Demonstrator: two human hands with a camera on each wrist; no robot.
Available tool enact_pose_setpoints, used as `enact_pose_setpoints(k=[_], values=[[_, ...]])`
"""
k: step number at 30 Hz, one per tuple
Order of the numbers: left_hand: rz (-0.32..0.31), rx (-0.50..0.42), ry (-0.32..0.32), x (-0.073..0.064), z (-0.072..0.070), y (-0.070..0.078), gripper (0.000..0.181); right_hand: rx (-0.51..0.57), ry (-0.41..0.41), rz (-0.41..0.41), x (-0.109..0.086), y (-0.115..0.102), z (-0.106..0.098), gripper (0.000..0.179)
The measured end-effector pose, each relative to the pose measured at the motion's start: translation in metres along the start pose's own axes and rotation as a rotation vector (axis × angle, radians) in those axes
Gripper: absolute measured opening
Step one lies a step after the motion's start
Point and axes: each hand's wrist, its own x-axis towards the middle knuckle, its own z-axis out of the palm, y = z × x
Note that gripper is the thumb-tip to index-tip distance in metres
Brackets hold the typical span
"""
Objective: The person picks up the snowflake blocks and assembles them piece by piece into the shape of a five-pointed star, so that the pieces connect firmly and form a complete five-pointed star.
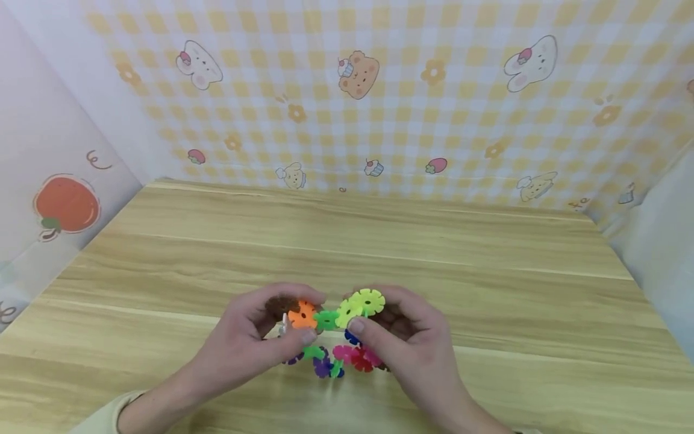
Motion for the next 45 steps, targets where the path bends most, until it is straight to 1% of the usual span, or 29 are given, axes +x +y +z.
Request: enact_pose_setpoints(k=[2, 4, 7, 11, 14, 19, 22, 26, 29, 32, 35, 37, 39, 42, 45], values=[[-0.027, 0.015, 0.011, 0.001, 0.002, 0.002, 0.027, 0.019, -0.023, -0.018, 0.001, 0.001, -0.001, 0.034], [-0.064, 0.027, 0.025, 0.002, 0.004, 0.005, 0.026, 0.022, -0.032, -0.013, 0.001, 0.000, 0.000, 0.032], [-0.129, 0.019, 0.045, 0.003, 0.005, 0.007, 0.023, 0.024, -0.047, -0.001, 0.002, 0.001, 0.000, 0.032], [-0.150, 0.008, 0.042, 0.005, 0.004, 0.007, 0.018, 0.032, -0.052, 0.050, 0.002, 0.003, -0.001, 0.033], [-0.170, 0.007, 0.028, 0.006, 0.003, 0.004, 0.015, 0.032, -0.026, 0.102, 0.002, 0.007, -0.001, 0.031], [-0.250, -0.011, 0.002, 0.012, 0.001, -0.001, 0.012, 0.042, 0.027, 0.182, 0.004, 0.014, -0.001, 0.025], [-0.291, -0.012, -0.009, 0.013, 0.000, -0.002, 0.013, 0.055, 0.027, 0.200, 0.004, 0.016, 0.000, 0.022], [-0.344, -0.014, -0.011, 0.013, -0.002, -0.002, 0.014, 0.043, 0.041, 0.237, 0.005, 0.014, 0.002, 0.018], [-0.394, -0.022, -0.014, 0.013, -0.003, -0.001, 0.019, 0.015, 0.083, 0.280, 0.007, 0.010, 0.003, 0.014], [-0.447, -0.047, -0.010, 0.013, -0.006, 0.000, 0.030, 0.015, 0.151, 0.341, 0.010, 0.006, 0.001, 0.008], [-0.467, -0.083, 0.015, 0.012, -0.009, -0.001, 0.039, 0.061, 0.212, 0.417, 0.013, 0.005, -0.002, 0.004], [-0.469, -0.091, 0.037, 0.010, -0.011, -0.004, 0.039, 0.101, 0.237, 0.470, 0.014, 0.004, -0.005, 0.004], [-0.464, -0.073, 0.052, 0.008, -0.013, -0.007, 0.037, 0.137, 0.247, 0.512, 0.014, 0.005, -0.007, 0.005], [-0.457, -0.036, 0.051, 0.005, -0.015, -0.011, 0.032, 0.158, 0.261, 0.553, 0.014, 0.007, -0.007, 0.007], [-0.459, -0.034, 0.046, 0.006, -0.015, -0.012, 0.030, 0.162, 0.274, 0.564, 0.013, 0.009, -0.006, 0.006]])
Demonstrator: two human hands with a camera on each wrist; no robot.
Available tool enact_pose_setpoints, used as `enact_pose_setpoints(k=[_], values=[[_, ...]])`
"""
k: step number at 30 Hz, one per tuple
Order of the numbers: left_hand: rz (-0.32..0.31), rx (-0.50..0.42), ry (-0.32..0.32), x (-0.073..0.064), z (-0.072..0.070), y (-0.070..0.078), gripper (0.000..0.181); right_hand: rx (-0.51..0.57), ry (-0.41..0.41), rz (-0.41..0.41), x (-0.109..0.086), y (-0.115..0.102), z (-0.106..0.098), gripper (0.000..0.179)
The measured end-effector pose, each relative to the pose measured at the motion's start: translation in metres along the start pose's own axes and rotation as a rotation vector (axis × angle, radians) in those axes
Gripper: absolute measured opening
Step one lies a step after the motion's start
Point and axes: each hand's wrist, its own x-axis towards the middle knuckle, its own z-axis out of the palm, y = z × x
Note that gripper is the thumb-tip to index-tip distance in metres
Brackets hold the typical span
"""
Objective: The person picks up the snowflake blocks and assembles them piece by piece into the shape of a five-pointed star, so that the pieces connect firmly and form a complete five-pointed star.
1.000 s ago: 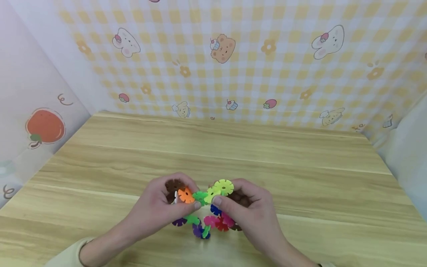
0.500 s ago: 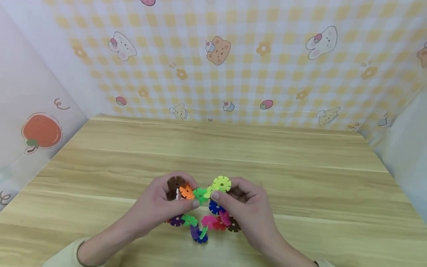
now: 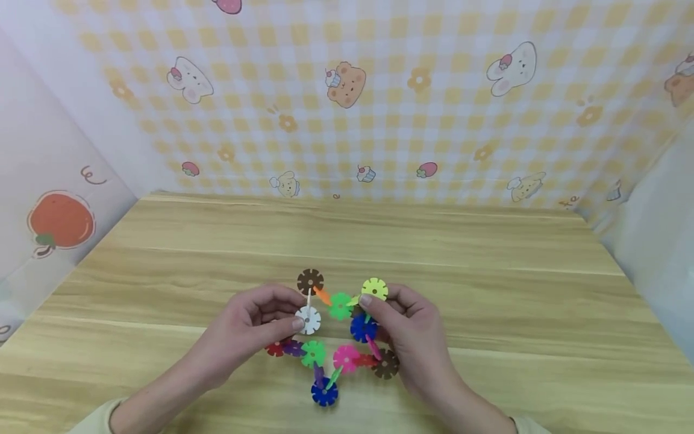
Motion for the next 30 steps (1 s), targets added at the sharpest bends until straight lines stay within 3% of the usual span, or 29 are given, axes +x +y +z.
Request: enact_pose_setpoints(k=[7, 16, 24, 30], values=[[-0.050, -0.009, 0.054, 0.001, 0.003, 0.004, 0.029, -0.025, 0.028, -0.010, -0.001, 0.002, 0.006, 0.008], [-0.022, 0.113, 0.101, 0.020, 0.001, -0.002, 0.018, -0.181, 0.096, 0.037, 0.011, 0.002, 0.005, 0.025], [-0.041, 0.228, 0.063, 0.044, -0.005, -0.020, 0.014, -0.229, 0.009, 0.120, 0.024, 0.009, -0.013, 0.027], [-0.047, 0.388, 0.030, 0.059, -0.006, -0.034, 0.015, -0.291, -0.105, 0.177, 0.030, 0.016, -0.026, 0.031]])
